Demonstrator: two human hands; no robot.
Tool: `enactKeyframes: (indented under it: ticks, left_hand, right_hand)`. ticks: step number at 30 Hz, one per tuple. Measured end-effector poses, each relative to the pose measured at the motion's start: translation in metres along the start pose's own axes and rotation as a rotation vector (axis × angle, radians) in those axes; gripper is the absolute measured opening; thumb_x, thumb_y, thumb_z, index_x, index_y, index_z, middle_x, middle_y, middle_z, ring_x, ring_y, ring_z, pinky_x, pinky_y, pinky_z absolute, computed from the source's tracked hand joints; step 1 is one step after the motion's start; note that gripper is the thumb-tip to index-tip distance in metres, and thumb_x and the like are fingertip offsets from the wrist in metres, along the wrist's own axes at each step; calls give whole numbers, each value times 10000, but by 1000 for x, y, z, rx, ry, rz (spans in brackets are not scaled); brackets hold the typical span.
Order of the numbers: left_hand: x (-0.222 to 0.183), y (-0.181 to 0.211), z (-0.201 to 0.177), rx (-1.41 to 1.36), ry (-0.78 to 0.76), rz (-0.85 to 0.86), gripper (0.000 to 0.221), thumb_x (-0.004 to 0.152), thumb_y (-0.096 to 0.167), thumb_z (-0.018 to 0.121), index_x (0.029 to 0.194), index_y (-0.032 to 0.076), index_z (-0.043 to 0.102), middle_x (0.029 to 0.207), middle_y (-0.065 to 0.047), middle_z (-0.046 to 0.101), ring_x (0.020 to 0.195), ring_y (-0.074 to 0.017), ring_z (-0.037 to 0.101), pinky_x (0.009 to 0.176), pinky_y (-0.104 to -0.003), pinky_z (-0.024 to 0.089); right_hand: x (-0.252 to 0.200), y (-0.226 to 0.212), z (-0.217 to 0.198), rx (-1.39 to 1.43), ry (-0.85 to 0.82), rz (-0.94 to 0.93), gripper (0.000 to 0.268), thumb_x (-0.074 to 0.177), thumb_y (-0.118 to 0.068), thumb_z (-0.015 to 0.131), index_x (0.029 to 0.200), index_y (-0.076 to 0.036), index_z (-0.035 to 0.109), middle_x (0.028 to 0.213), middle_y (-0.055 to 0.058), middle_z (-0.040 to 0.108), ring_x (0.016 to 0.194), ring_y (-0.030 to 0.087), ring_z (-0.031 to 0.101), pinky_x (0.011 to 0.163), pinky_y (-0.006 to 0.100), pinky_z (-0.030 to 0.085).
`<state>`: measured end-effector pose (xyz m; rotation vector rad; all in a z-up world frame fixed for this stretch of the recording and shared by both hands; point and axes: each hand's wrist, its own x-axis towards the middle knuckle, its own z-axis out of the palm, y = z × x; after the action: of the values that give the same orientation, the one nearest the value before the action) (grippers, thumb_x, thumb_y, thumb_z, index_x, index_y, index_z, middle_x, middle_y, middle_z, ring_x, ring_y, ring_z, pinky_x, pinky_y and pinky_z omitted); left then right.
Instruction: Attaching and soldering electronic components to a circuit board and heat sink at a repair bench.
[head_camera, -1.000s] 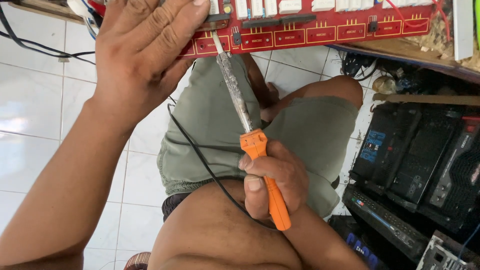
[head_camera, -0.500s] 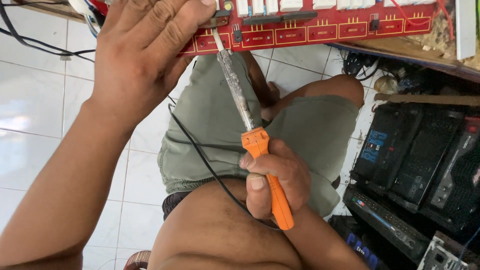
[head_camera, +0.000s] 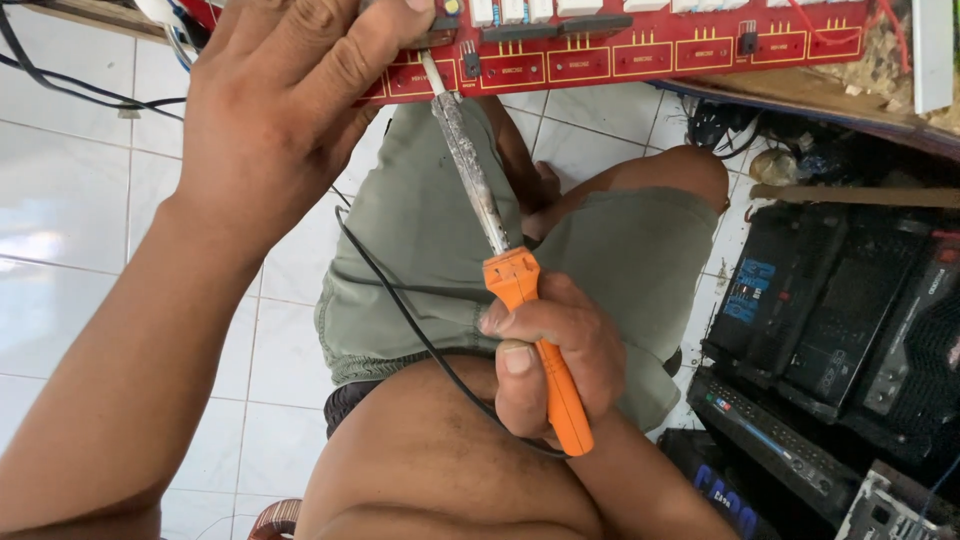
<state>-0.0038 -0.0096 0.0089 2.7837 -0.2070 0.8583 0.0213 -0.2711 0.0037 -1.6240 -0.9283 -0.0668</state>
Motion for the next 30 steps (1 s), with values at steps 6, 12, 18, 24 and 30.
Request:
enactKeyframes:
  ticks: [6,12,18,24,30]
  left_hand:
    - [-1,-1,1,-4,-6,-7,254,1280,131,615,1515,38,642,1416,-185,699,1081,-409,662,868,-479,508]
    - [-5,-4,3,-41,-16,-8,291,1278,39,630,1567,40,594,1486,-187,681,1181,-418,687,930,-476,563]
    - [-6,-6,5,-37,-20,1,310,1254,-19,679,1554,18,609,1488,-208,674,1179,-436,690,918,-490,593]
    - [-7,-7,5,-53,-17,6,331,1253,-11,728,1557,19,600,1450,-213,700,1153,-419,701,896,-473,573]
    - [-4,-5,4,-56,-1,14,300,1251,-8,714,1534,-7,613,1424,-216,710,1138,-410,700,911,-469,575]
  right_hand:
    - [3,-4,1,8,27,40,162,1010,-196,470,969,-56,542,716,108,649,633,223,630,588,306,529]
    - [4,-3,3,-19,56,3,173,1010,-187,475,947,-40,541,711,101,646,608,234,637,580,309,530]
    - [4,-5,1,-9,47,35,180,994,-192,481,936,-31,537,698,107,629,627,242,644,580,315,520]
    - [9,-9,1,15,38,21,177,1013,-187,469,942,-37,532,685,104,609,589,248,614,585,329,514]
    - [4,-1,-1,66,48,80,205,1005,-220,459,933,-54,556,700,112,642,646,216,619,594,300,535]
